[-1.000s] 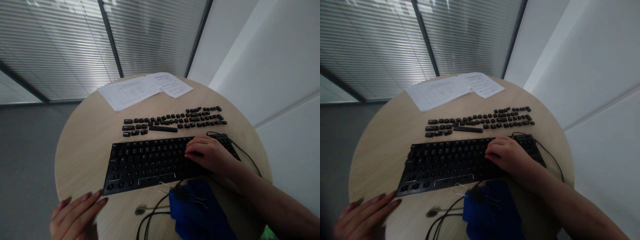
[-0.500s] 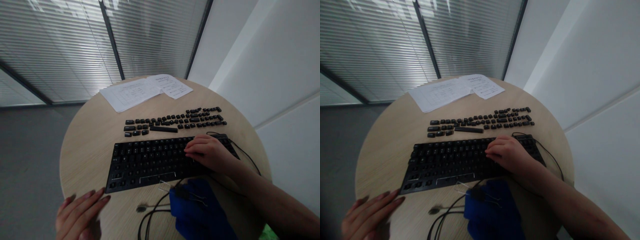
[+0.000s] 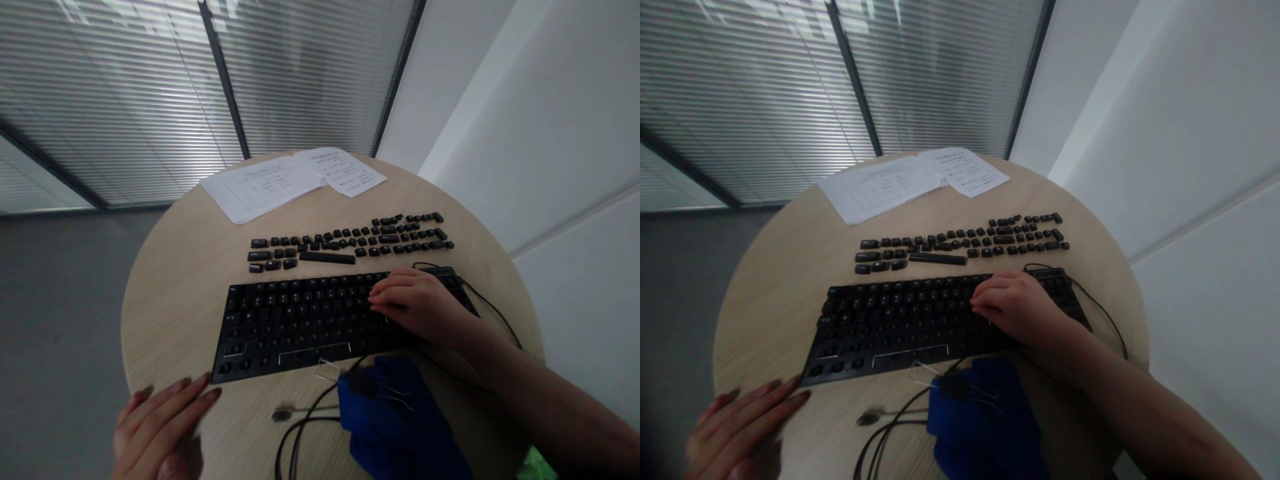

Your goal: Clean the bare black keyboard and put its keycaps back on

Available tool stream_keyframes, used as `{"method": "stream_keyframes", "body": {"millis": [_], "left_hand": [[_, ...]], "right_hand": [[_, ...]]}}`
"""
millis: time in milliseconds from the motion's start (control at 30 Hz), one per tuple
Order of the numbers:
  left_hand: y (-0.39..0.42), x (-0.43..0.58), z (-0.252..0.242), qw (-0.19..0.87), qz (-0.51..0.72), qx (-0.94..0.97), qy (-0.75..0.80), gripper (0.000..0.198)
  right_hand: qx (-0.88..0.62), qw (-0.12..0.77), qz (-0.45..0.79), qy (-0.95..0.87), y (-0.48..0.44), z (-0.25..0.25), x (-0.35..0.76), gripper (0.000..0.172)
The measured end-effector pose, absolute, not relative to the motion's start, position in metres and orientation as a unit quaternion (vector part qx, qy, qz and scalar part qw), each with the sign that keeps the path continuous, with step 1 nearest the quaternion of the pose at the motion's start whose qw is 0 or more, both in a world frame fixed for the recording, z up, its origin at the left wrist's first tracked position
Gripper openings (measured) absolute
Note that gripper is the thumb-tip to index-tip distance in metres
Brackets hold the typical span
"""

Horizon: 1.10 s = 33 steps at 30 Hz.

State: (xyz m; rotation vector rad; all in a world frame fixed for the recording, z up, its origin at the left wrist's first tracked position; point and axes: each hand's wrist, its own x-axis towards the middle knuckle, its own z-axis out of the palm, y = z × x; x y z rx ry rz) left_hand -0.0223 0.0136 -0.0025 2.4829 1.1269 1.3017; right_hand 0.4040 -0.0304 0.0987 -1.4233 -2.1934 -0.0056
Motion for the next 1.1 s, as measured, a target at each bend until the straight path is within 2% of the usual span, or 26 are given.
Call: {"method": "stream_keyframes", "body": {"millis": [333,633,900,1100], "left_hand": [[0.011,-0.021,0.002,0.065,0.411,0.822,0.389,0.045],[0.014,-0.025,-0.002,0.056,0.412,0.827,0.378,0.043],[0.020,-0.027,-0.007,0.047,0.426,0.836,0.343,0.044],[0.013,-0.021,0.002,0.056,0.416,0.824,0.380,0.044]], "right_hand": [[-0.531,0.232,-0.019,-0.814,-0.033,0.103,0.404,0.012],[-0.540,0.243,0.003,-0.806,-0.033,0.101,0.403,0.013],[-0.578,0.206,0.007,-0.790,-0.036,0.108,0.397,0.013],[-0.586,0.206,0.000,-0.784,-0.034,0.107,0.399,0.011]]}}
